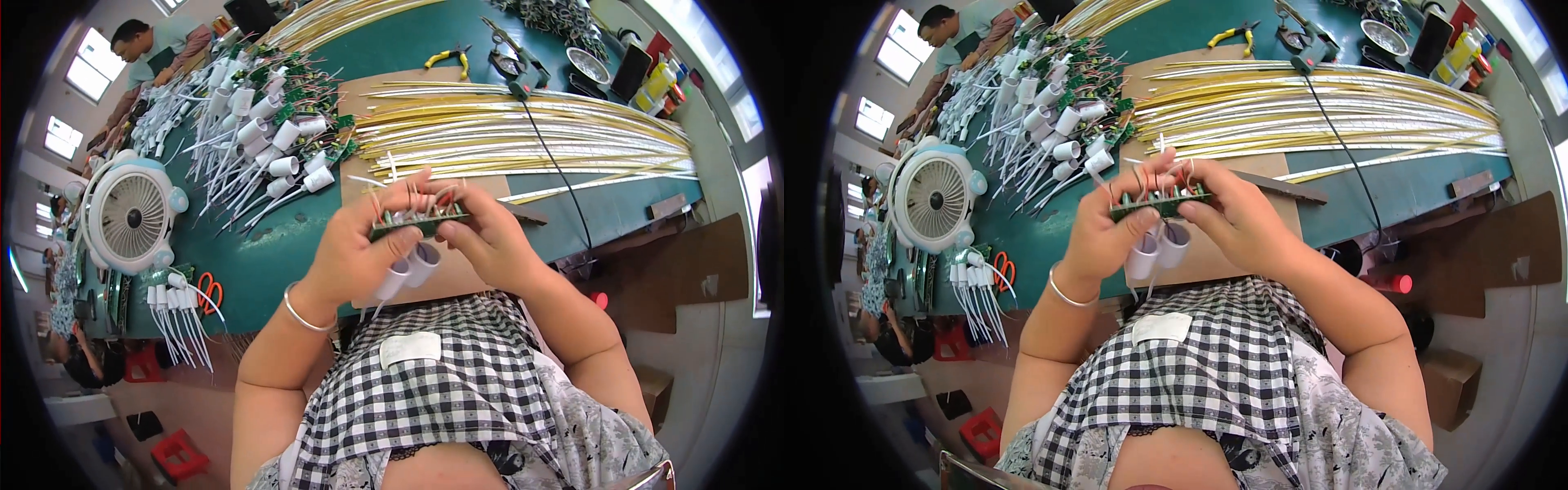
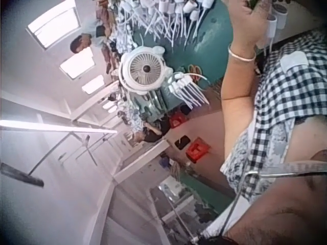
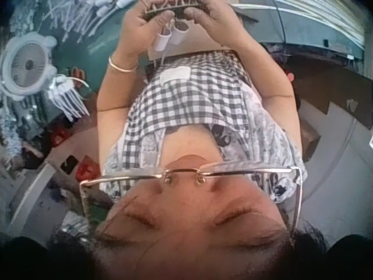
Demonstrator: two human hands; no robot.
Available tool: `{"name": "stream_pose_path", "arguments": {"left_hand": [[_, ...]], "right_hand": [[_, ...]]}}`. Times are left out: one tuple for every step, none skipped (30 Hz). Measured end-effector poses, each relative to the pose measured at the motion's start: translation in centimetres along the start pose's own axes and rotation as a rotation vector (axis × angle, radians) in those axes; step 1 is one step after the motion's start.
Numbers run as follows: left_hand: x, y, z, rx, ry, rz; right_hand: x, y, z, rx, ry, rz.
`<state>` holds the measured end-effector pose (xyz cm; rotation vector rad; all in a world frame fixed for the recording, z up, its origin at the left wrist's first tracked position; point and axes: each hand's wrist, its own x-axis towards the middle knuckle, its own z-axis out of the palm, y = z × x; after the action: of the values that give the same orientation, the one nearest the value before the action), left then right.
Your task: The person assembles small electronic components on a green circuit board by inserting wires and preparing LED components, plastic tubes, and metal strips. This is done using pliers and scissors.
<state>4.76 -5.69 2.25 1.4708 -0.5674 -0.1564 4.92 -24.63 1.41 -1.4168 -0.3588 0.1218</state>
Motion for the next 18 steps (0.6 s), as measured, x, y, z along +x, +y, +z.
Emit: {"name": "stream_pose_path", "arguments": {"left_hand": [[0.3, 0.1, -0.6, -0.034, 0.068, -0.039], [0.4, 0.2, -1.1, -0.069, 0.135, -0.08], [0.8, 0.8, -1.1, -0.018, 0.213, -0.22], [0.7, -0.2, -1.1, -0.013, 0.225, -0.219], [0.8, -2.2, -1.5, -0.005, 0.304, -0.259], [0.4, -3.8, -1.6, -0.002, 0.382, -0.303], [0.6, -4.1, -1.6, 0.012, 0.399, -0.342], [0.7, -4.1, -1.7, 0.011, 0.396, -0.339], [0.5, -3.3, -1.9, -0.128, 0.379, -0.298], [0.4, -2.6, -2.2, -0.268, 0.36, -0.252], [0.6, -2.3, -2.4, -0.306, 0.298, -0.147], [0.8, -2.1, -2.5, -0.305, 0.301, -0.143], [1.1, -2.0, -2.7, -0.323, 0.286, -0.146], [1.3, -2.0, -2.9, -0.342, 0.271, -0.149], [1.4, -3.0, -3.2, -0.189, 0.31, -0.188], [1.2, -3.8, -3.1, -0.192, 0.305, -0.188], [1.0, -4.5, -2.9, -0.068, 0.34, -0.204], [0.9, -4.9, -2.9, 0.06, 0.381, -0.22]], "right_hand": [[1.2, -0.1, 0.0, -0.127, -0.132, 0.058], [2.3, -0.2, 0.0, -0.254, -0.264, 0.115], [3.2, 0.3, 0.6, -0.234, -0.239, 0.163], [4.2, 0.7, 1.0, -0.231, -0.251, 0.16], [5.3, 1.4, 1.4, -0.345, -0.258, 0.256], [5.5, 2.6, 1.7, -0.46, -0.263, 0.358], [5.7, 4.3, 2.1, -0.438, -0.193, 0.219], [5.7, 5.1, 1.3, -0.44, -0.19, 0.218], [5.9, 4.2, 1.4, -0.297, -0.228, 0.263], [6.1, 3.1, 1.4, -0.155, -0.265, 0.308], [6.1, 1.8, 1.5, -0.113, -0.269, 0.283], [6.5, 1.3, 1.6, -0.116, -0.273, 0.281], [6.9, 1.0, 1.6, -0.21, -0.297, 0.315], [7.3, 0.9, 1.6, -0.305, -0.321, 0.349], [7.5, 1.8, 2.0, -0.351, -0.276, 0.327], [7.3, 3.1, 2.0, -0.353, -0.271, 0.329], [7.1, 4.6, 2.1, -0.413, -0.223, 0.245], [7.1, 5.0, 2.5, -0.469, -0.184, 0.16]]}}
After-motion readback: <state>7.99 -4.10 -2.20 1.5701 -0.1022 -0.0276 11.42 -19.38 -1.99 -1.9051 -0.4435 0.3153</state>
